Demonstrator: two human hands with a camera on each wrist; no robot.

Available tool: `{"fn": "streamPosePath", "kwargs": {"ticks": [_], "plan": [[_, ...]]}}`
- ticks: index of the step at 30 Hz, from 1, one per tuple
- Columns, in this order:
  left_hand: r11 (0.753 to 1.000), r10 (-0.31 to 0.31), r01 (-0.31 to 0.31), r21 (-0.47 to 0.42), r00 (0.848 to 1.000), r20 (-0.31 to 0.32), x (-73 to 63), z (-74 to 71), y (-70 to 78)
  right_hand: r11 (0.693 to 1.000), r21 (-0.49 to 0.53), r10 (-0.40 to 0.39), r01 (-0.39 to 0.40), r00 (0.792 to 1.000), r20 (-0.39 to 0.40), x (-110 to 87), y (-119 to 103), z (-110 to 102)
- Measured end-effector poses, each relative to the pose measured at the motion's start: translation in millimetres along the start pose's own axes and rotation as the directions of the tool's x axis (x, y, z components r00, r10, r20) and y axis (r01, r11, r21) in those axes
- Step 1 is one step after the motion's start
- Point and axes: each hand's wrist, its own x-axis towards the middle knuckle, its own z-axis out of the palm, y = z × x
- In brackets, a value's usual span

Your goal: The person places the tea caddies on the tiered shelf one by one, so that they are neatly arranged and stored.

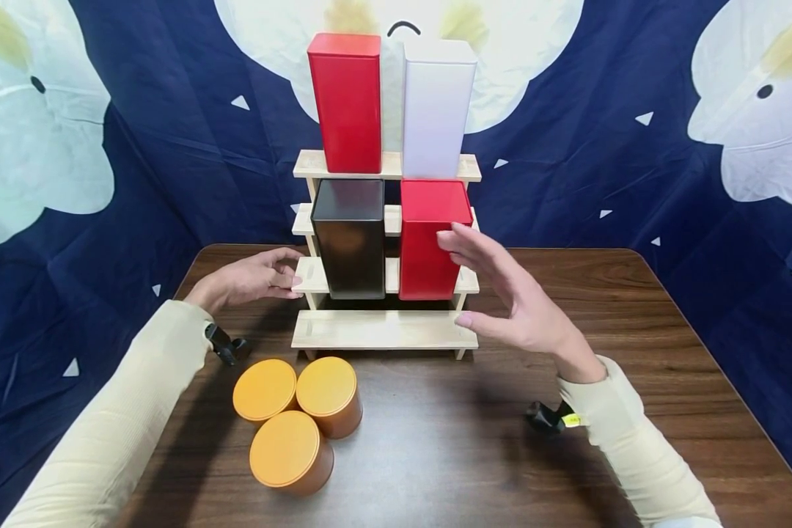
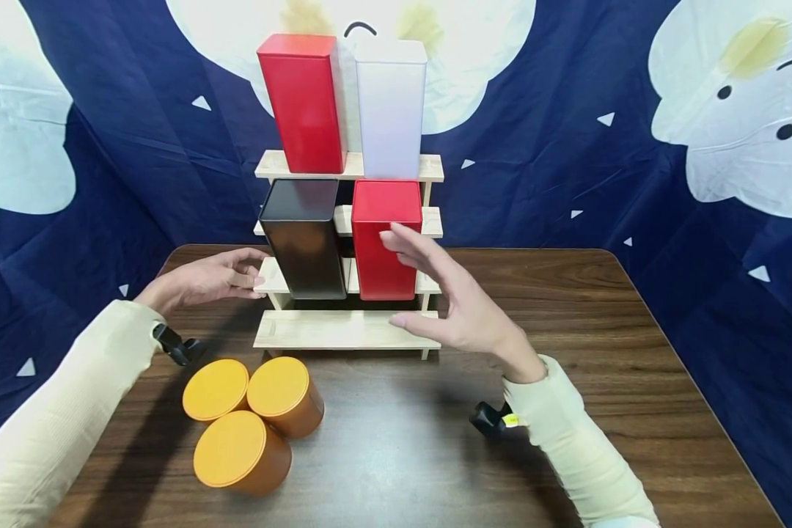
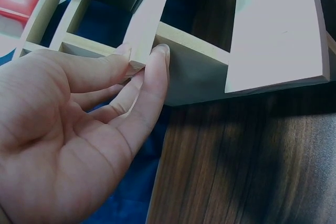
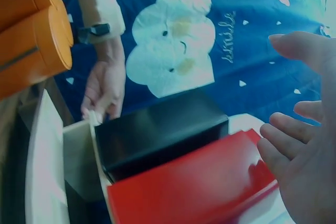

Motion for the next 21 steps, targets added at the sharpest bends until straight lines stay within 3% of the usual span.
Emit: {"fn": "streamPosePath", "kwargs": {"ticks": [12,21], "plan": [[1.000,0.003,-0.003,-0.009,1.000,0.000,-0.6,1.1,0.6,0.992,-0.007,0.125,-0.125,0.982,0.139,-2.8,10,33],[1.000,0.009,-0.009,-0.005,1.000,-0.005,-0.4,1.2,1.0,0.990,-0.003,0.139,-0.141,0.969,0.204,-2.8,24,54]]}}
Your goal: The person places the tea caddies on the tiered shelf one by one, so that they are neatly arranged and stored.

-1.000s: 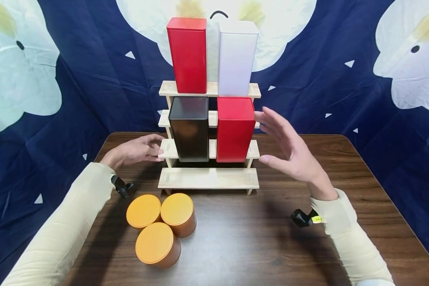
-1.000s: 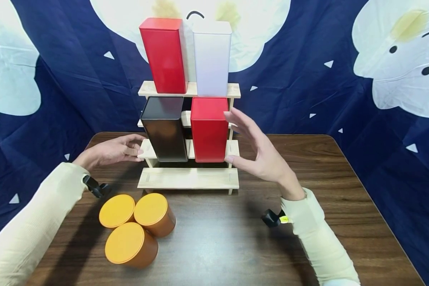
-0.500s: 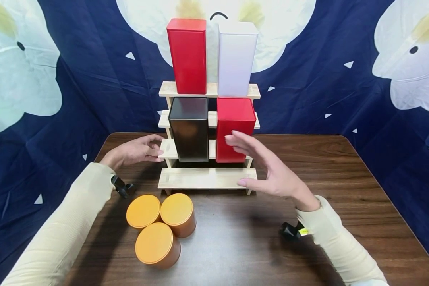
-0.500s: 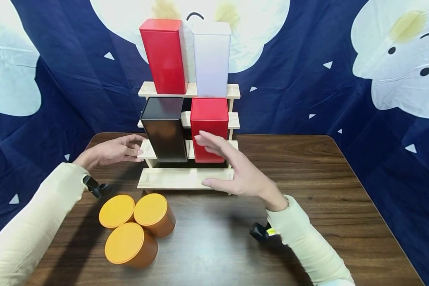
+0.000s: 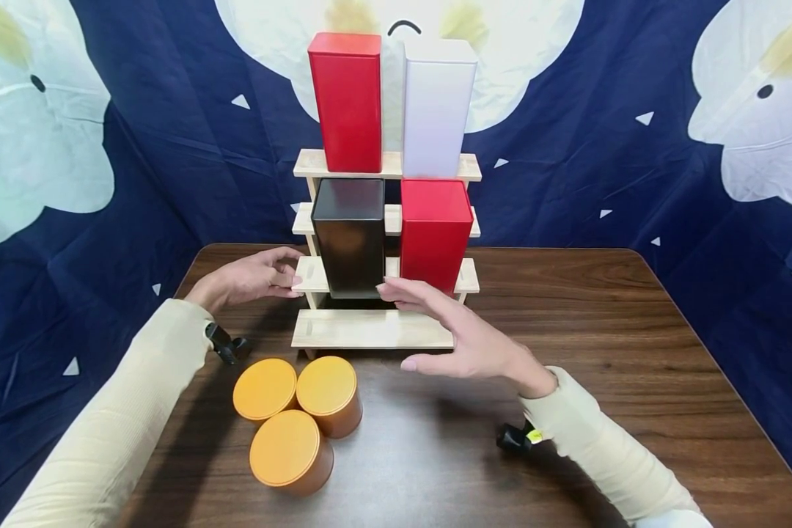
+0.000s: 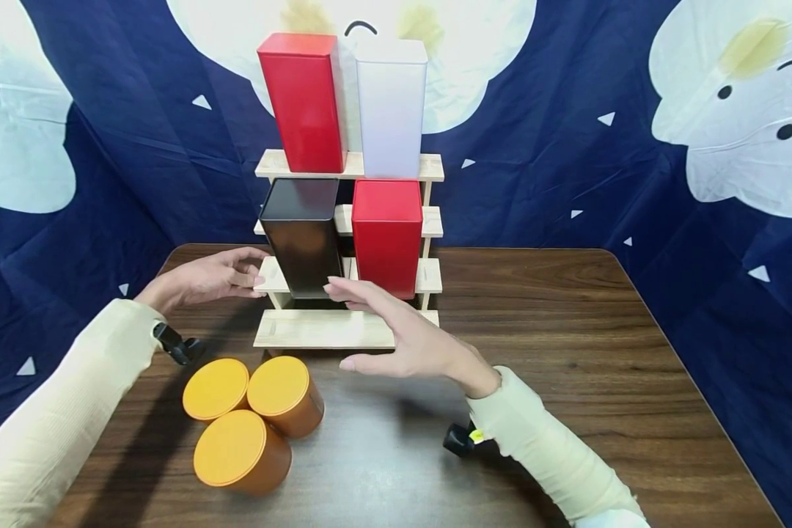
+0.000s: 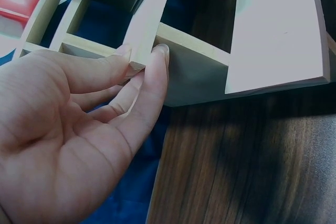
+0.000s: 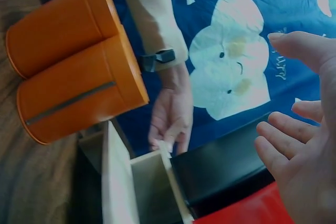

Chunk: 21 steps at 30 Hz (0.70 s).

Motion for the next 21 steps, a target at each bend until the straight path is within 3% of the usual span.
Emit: {"fn": "streamPosePath", "kwargs": {"ticks": [12,21], "plan": [[1.000,0.010,-0.010,-0.018,1.000,0.010,-0.4,1.1,0.8,0.998,0.010,0.068,-0.069,0.995,0.072,4.3,18,33],[1.000,0.010,-0.010,-0.027,1.000,0.003,0.6,1.0,-0.9,0.996,0.012,0.082,-0.084,0.989,0.121,8.7,6,49]]}}
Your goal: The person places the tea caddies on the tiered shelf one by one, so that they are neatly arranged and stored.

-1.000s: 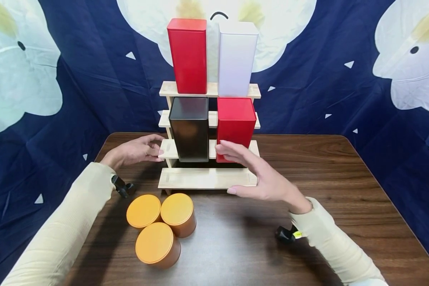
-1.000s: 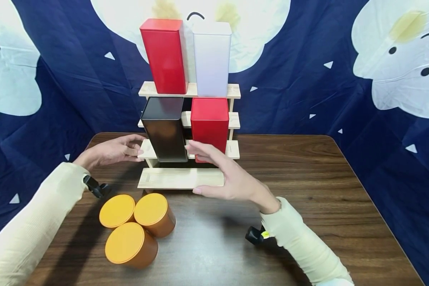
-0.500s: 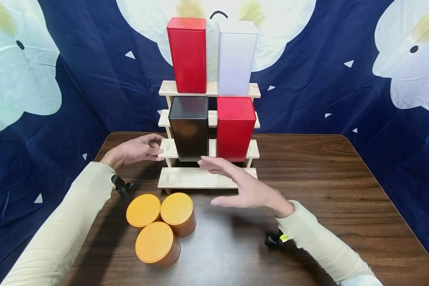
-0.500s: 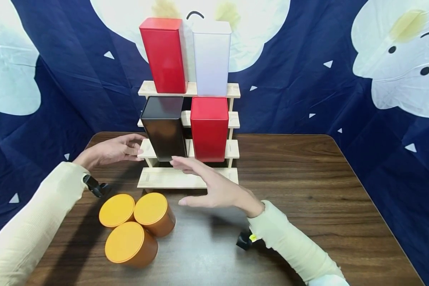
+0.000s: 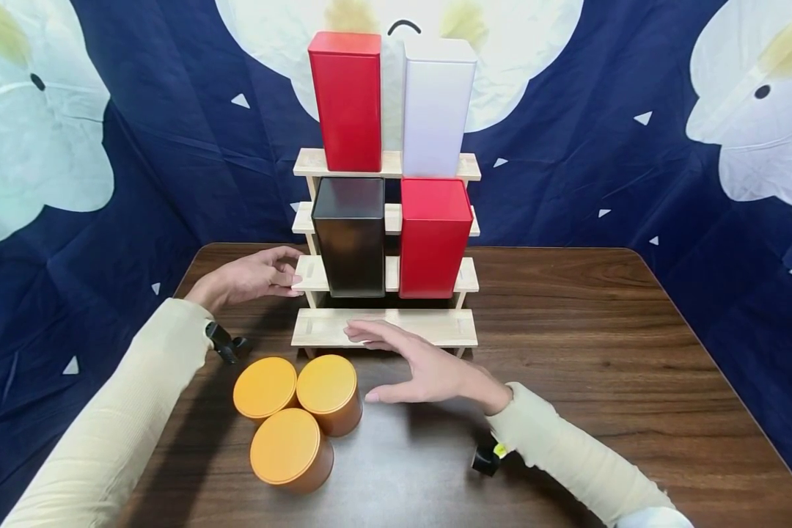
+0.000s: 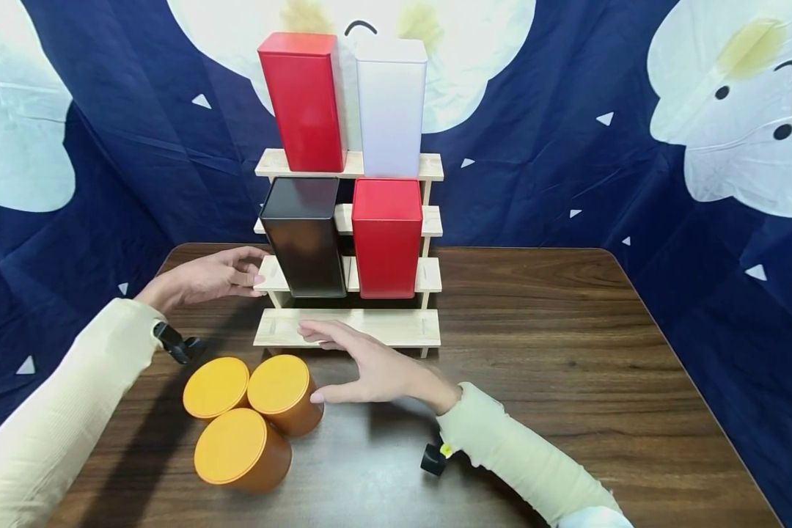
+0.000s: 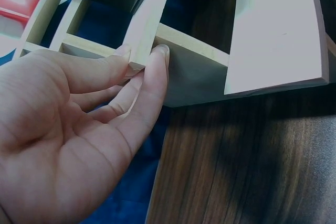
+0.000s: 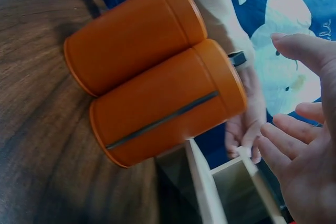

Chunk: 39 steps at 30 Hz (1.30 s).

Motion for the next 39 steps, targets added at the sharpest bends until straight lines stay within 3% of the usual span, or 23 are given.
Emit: {"fn": "streamPosePath", "kwargs": {"ticks": [9,19,24,39], "plan": [[1.000,-0.010,0.010,0.020,1.000,0.005,-0.7,-0.7,0.2,1.000,-0.005,0.017,-0.017,1.000,0.011,3.7,11,15],[1.000,-0.013,0.013,0.026,1.000,0.008,-2.8,-0.8,1.0,0.987,-0.035,0.157,-0.156,0.987,0.038,3.8,50,38],[1.000,-0.011,0.011,0.018,1.000,0.010,-2.1,-0.5,0.9,0.981,-0.106,0.165,-0.160,0.986,0.037,4.3,50,40],[1.000,-0.010,0.010,0.009,1.000,0.007,-0.6,-1.6,-1.1,0.983,-0.122,0.138,-0.140,0.990,-0.025,3.7,54,45]]}}
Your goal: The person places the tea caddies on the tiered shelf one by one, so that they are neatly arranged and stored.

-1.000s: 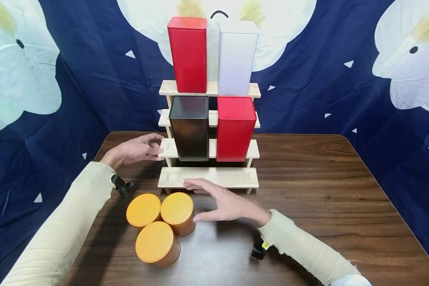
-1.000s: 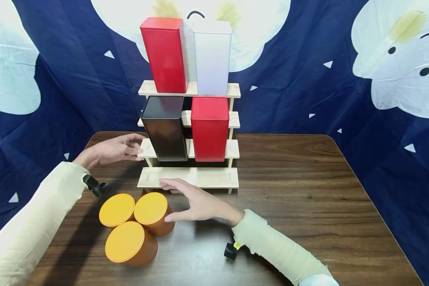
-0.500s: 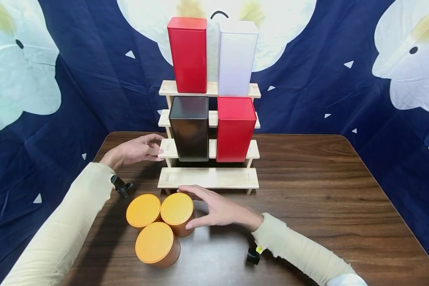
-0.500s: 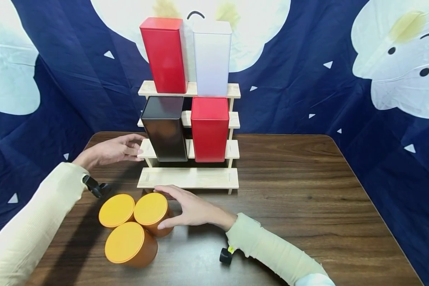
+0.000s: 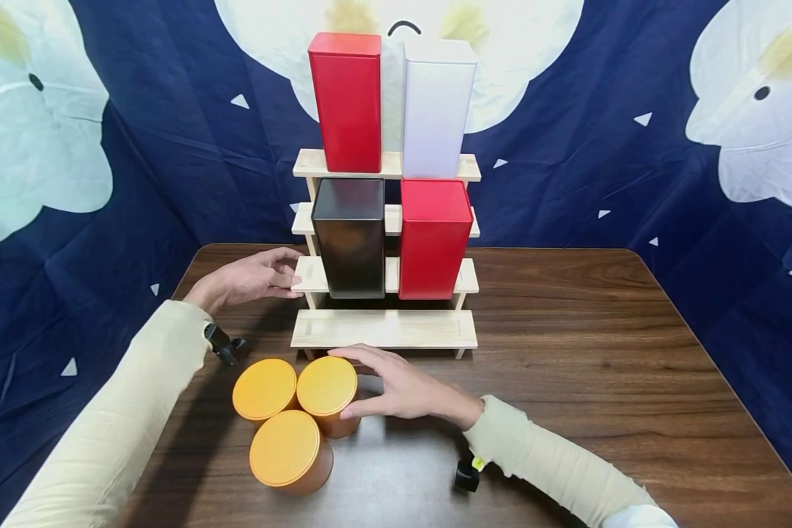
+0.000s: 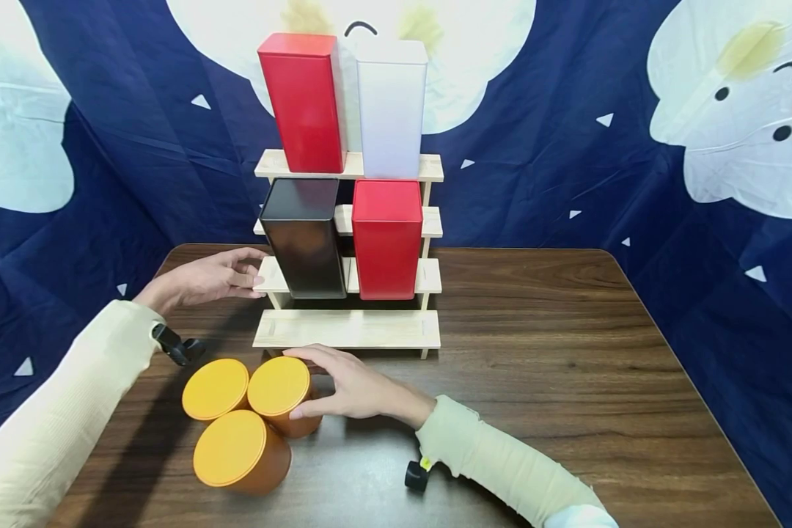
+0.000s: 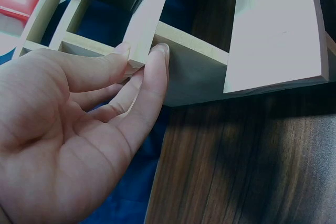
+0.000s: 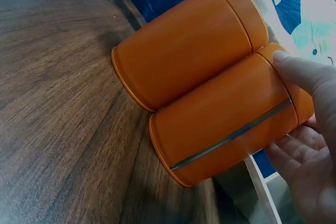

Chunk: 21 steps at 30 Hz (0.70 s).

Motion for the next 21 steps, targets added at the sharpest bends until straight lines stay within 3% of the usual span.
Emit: {"fn": "streamPosePath", "kwargs": {"ticks": [9,14,21], "plan": [[1.000,-0.003,0.003,0.002,1.000,-0.001,-1.8,0.4,0.8,0.999,0.038,-0.028,0.030,0.999,-0.045,-5.4,0,-5],[1.000,0.006,-0.006,0.005,1.000,0.001,-1.9,0.3,1.2,0.993,0.117,-0.005,0.012,0.998,-0.059,-8.0,-4,-12],[1.000,0.010,-0.010,0.008,1.000,0.004,-2.1,0.8,1.6,0.990,0.142,0.005,0.008,0.996,-0.091,-13.0,-10,-25]]}}
